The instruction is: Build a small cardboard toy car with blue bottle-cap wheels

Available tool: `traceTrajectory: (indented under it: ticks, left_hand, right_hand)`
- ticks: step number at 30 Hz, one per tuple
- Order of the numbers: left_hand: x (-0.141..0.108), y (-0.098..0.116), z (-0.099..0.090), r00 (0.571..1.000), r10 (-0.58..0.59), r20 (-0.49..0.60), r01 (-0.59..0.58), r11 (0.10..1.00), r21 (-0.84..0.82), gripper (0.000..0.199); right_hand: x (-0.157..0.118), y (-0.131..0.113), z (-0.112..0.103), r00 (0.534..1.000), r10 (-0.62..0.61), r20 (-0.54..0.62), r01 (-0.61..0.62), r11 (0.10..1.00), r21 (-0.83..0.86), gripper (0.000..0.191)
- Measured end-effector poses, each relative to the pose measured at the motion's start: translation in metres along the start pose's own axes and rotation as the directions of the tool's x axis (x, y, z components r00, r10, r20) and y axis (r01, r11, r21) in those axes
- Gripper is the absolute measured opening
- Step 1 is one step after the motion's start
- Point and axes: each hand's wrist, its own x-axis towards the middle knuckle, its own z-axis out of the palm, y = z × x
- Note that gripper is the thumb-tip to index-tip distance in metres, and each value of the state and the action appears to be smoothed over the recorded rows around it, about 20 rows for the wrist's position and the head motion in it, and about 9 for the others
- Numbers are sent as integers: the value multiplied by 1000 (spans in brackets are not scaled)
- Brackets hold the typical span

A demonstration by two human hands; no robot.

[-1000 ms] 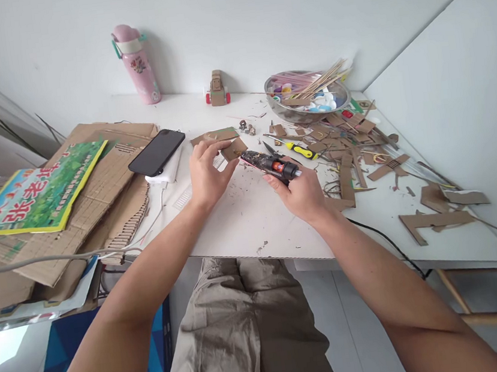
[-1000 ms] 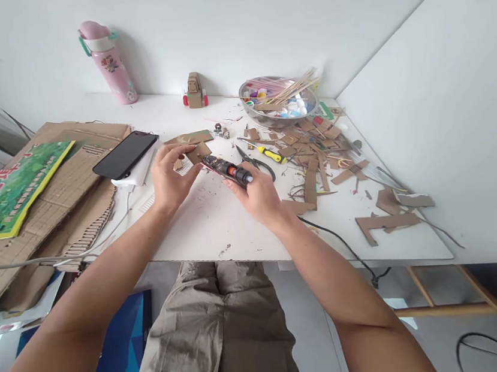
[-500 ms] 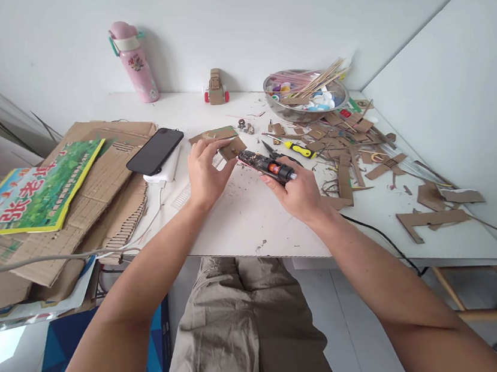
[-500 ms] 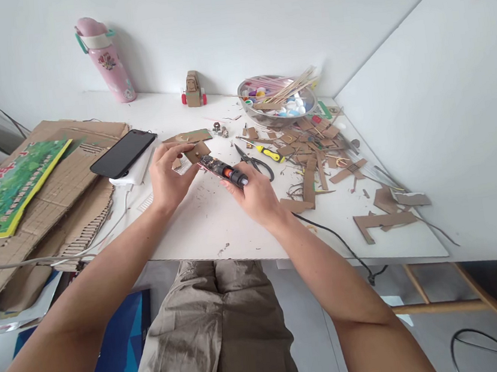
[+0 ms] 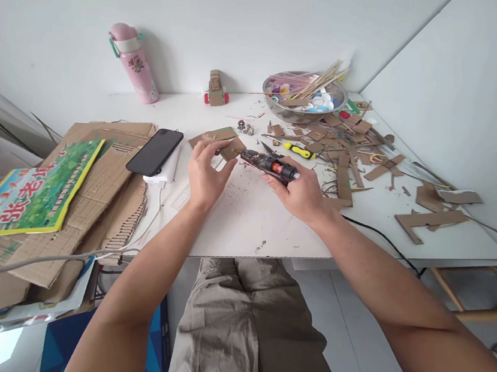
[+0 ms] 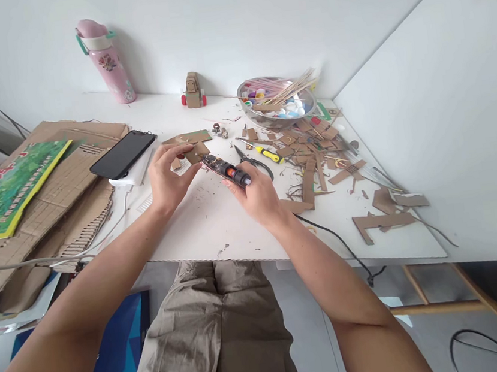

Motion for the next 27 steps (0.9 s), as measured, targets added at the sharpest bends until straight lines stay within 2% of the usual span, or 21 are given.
traceTrajectory:
  ticks: [5,12,16,22,27]
  left_hand:
    - [-1,0,0,1000,-5,-10,6,1000,8,36]
    - [0,-1,0,1000,0,-10,0,1000,2,35]
    - [-1,-2,0,1000,2,-11,-2,1000,8,36]
    - [-1,-3,-1,1000,22,-17,-22,1000,-9,39]
    - [1,-7,2,998,-63,30,65,995,-79,40]
  right_hand:
    - [1,0,-3,1000,11,27,-11,1000,1,52]
    - [2,-2,-4,1000,-21,18,21,1000,12,63]
    - [3,-1,-6,1000,-9,15,9,1000,1,60]
    - [1,-1,-3,998,-66,12,66,998,-1,56]
    - [-1,-6,3,999,-20,40,18,999,36,50]
